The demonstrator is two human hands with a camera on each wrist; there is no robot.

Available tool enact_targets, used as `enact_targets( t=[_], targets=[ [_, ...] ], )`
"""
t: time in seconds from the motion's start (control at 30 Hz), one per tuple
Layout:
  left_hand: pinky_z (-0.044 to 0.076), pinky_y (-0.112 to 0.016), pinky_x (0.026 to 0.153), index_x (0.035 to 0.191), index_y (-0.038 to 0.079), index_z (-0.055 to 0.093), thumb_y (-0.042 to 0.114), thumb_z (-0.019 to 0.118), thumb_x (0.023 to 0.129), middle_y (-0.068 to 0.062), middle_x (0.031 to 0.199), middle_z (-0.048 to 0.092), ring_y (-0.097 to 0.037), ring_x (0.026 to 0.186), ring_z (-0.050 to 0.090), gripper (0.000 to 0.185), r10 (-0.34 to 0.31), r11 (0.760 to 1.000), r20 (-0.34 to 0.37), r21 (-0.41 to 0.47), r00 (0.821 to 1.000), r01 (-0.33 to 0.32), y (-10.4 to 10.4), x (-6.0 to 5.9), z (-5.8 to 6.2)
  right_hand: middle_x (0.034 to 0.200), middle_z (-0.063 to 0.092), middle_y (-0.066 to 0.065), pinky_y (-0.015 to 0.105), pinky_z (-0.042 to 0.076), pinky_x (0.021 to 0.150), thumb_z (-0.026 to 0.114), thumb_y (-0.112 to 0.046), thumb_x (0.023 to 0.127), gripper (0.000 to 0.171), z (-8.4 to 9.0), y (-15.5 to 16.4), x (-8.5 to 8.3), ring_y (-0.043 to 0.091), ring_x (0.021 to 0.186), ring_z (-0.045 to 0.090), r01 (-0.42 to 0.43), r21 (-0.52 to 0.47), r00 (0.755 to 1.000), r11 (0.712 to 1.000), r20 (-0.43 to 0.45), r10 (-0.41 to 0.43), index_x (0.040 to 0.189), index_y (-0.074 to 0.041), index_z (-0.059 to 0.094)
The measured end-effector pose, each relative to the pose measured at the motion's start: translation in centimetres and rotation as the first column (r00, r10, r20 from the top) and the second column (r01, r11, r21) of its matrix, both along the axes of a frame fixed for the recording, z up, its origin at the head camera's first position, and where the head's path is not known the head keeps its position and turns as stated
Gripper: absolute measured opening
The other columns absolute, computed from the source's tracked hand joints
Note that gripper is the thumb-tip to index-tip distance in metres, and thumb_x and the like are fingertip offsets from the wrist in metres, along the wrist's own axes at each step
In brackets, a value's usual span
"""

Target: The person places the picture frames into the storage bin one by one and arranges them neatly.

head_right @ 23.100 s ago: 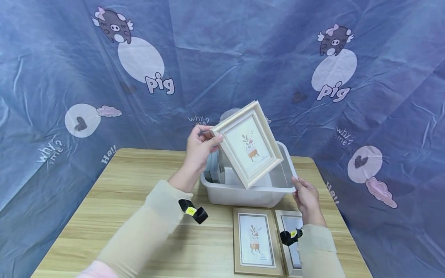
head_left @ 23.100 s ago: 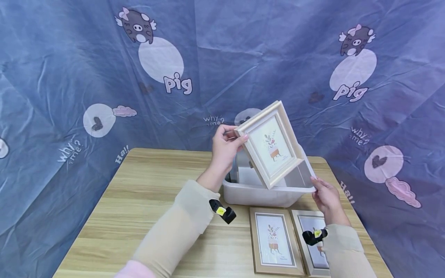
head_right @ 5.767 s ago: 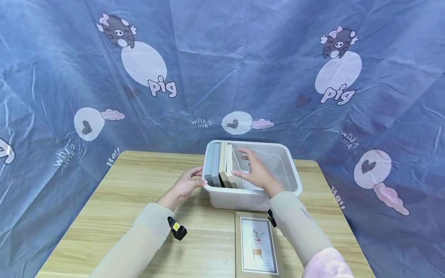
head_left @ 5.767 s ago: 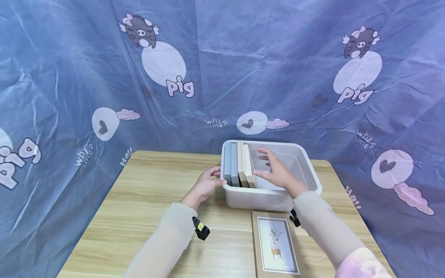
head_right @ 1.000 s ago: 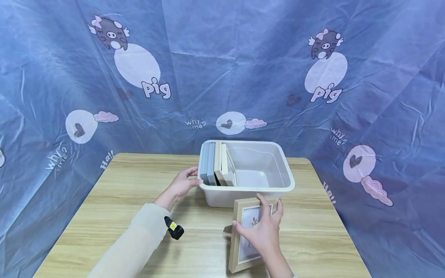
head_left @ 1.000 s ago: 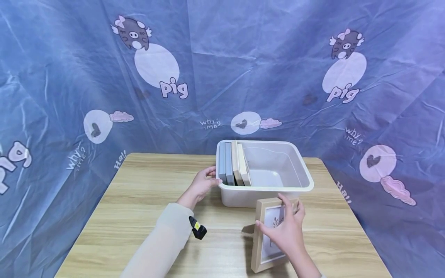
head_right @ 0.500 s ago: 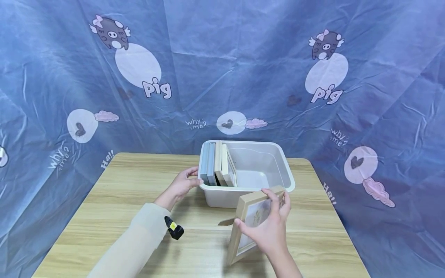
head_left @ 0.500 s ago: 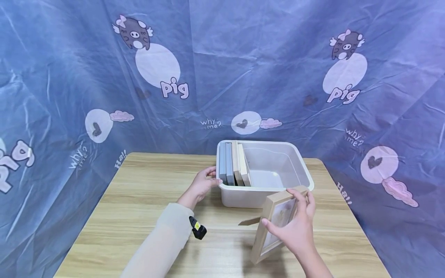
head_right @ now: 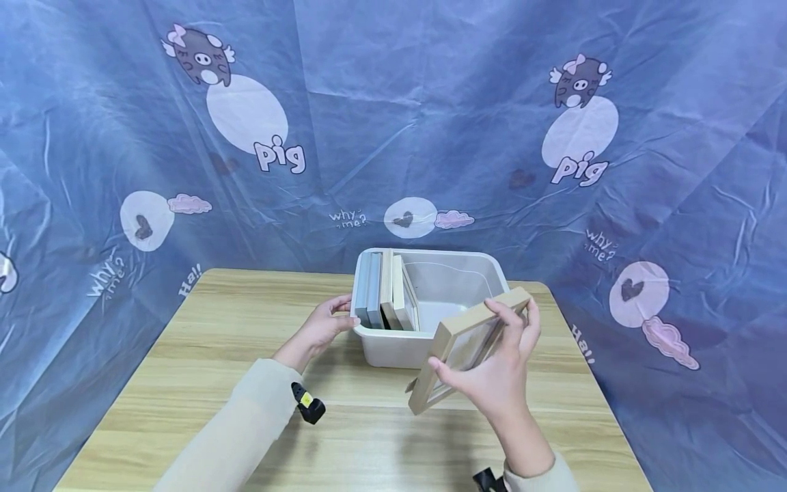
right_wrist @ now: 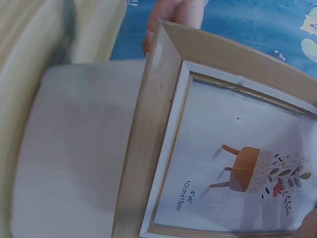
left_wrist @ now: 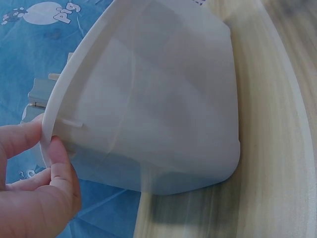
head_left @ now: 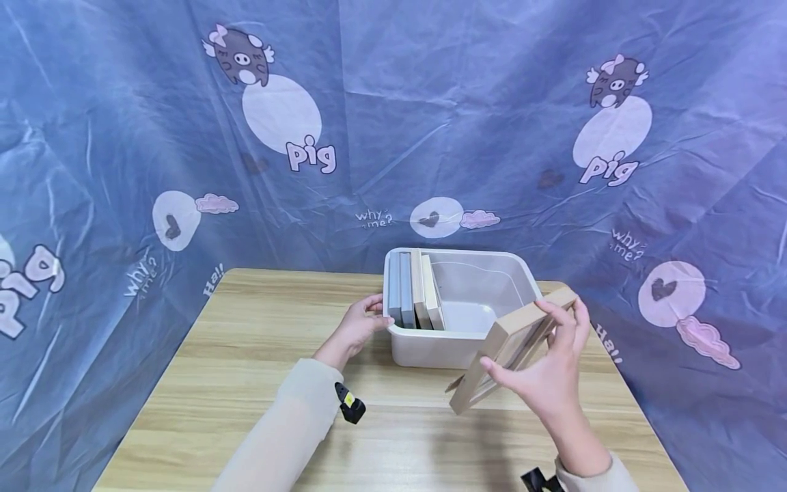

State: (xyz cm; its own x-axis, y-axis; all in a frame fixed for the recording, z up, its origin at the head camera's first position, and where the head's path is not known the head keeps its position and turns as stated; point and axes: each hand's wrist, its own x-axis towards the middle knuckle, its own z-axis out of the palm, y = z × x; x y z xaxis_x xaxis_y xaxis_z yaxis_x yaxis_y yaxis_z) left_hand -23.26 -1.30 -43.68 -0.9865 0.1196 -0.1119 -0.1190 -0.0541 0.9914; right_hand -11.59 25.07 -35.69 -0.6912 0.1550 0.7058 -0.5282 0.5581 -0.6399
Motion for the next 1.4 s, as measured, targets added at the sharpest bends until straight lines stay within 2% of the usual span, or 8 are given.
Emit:
enact_targets(
  t=[0.13,0.23,0.47,0.67,0.8,1.03,1.4],
  targets=[
    [0.048,-0.027,0.073,0.122,-0.002,0.043,-0.012,0.062,0.066,-0.021,0.108,0.043,-0.020,0.081,0.054,0.060,-0.003,1.000,-0.002,0.007,1.000,0.003,0.0,-0.1,-0.1,0.135,0.008,0.014,0.050,0.032,0.087,0.086,-0.012,0.026,0.103,1.4,0.3,-1.3,0.023,0.121,0.014,-0.022,-0.001,0.995,1.000,-0.097,0.022,0.117,-0.002,0.040],
    [0.049,-0.028,0.072,0.122,-0.002,0.043,-0.012,0.062,0.067,-0.021,0.107,0.042,-0.020,0.080,0.054,0.059,-0.005,1.000,-0.012,0.007,1.000,0.005,0.0,-0.1,-0.1,0.134,0.008,0.013,0.047,0.032,0.088,0.086,-0.012,0.026,0.102,2.2,0.4,-2.3,0.022,0.120,0.016,-0.025,0.007,0.992,1.000,-0.127,0.025,0.117,-0.003,0.040],
    [0.049,-0.028,0.072,0.122,-0.003,0.042,-0.012,0.062,0.067,-0.021,0.107,0.043,-0.020,0.080,0.054,0.059,-0.010,1.000,-0.019,0.008,1.000,0.011,0.1,-0.1,0.1,0.137,0.004,0.010,0.046,0.024,0.094,0.087,-0.026,0.030,0.102,3.2,1.1,-4.6,0.021,0.124,0.004,0.065,0.099,0.993,0.993,-0.100,-0.055,0.121,-0.015,0.041],
    [0.048,-0.028,0.073,0.122,-0.003,0.043,-0.012,0.062,0.067,-0.020,0.108,0.043,-0.021,0.082,0.055,0.059,-0.011,1.000,-0.016,0.009,1.000,0.011,0.0,-0.1,-0.1,0.136,0.003,0.010,0.049,0.021,0.095,0.086,-0.027,0.031,0.101,3.2,1.3,-7.1,0.021,0.124,0.005,0.075,0.108,0.993,0.991,-0.103,-0.064,0.122,-0.020,0.043],
    [0.048,-0.028,0.073,0.122,-0.003,0.043,-0.012,0.062,0.068,-0.020,0.107,0.043,-0.020,0.082,0.054,0.058,-0.011,1.000,-0.027,0.004,1.000,0.012,0.0,-0.1,-0.1,0.137,0.002,0.008,0.048,0.022,0.095,0.086,-0.028,0.032,0.098,3.2,1.4,-8.6,0.019,0.123,0.005,0.074,0.118,0.993,0.990,-0.096,-0.063,0.121,-0.023,0.046],
    [0.049,-0.028,0.072,0.121,-0.002,0.044,-0.012,0.062,0.067,-0.019,0.105,0.044,-0.020,0.081,0.054,0.058,-0.001,1.000,-0.024,-0.003,1.000,0.001,0.0,-0.1,-0.3,0.138,-0.003,0.002,0.052,0.027,0.091,0.086,-0.033,0.035,0.093,2.7,1.4,-10.7,0.017,0.124,0.002,0.069,0.153,0.997,0.986,-0.041,-0.064,0.119,-0.025,0.046],
    [0.048,-0.028,0.072,0.122,-0.001,0.044,-0.011,0.062,0.067,-0.018,0.104,0.044,-0.020,0.082,0.054,0.059,-0.008,1.000,-0.023,-0.015,1.000,0.007,-0.1,-0.1,-0.1,0.136,-0.002,0.000,0.049,0.033,0.086,0.086,-0.034,0.034,0.093,2.2,1.3,-13.1,0.020,0.120,0.013,0.046,0.159,0.999,0.986,-0.018,-0.043,0.117,-0.026,0.045]
  ],
)
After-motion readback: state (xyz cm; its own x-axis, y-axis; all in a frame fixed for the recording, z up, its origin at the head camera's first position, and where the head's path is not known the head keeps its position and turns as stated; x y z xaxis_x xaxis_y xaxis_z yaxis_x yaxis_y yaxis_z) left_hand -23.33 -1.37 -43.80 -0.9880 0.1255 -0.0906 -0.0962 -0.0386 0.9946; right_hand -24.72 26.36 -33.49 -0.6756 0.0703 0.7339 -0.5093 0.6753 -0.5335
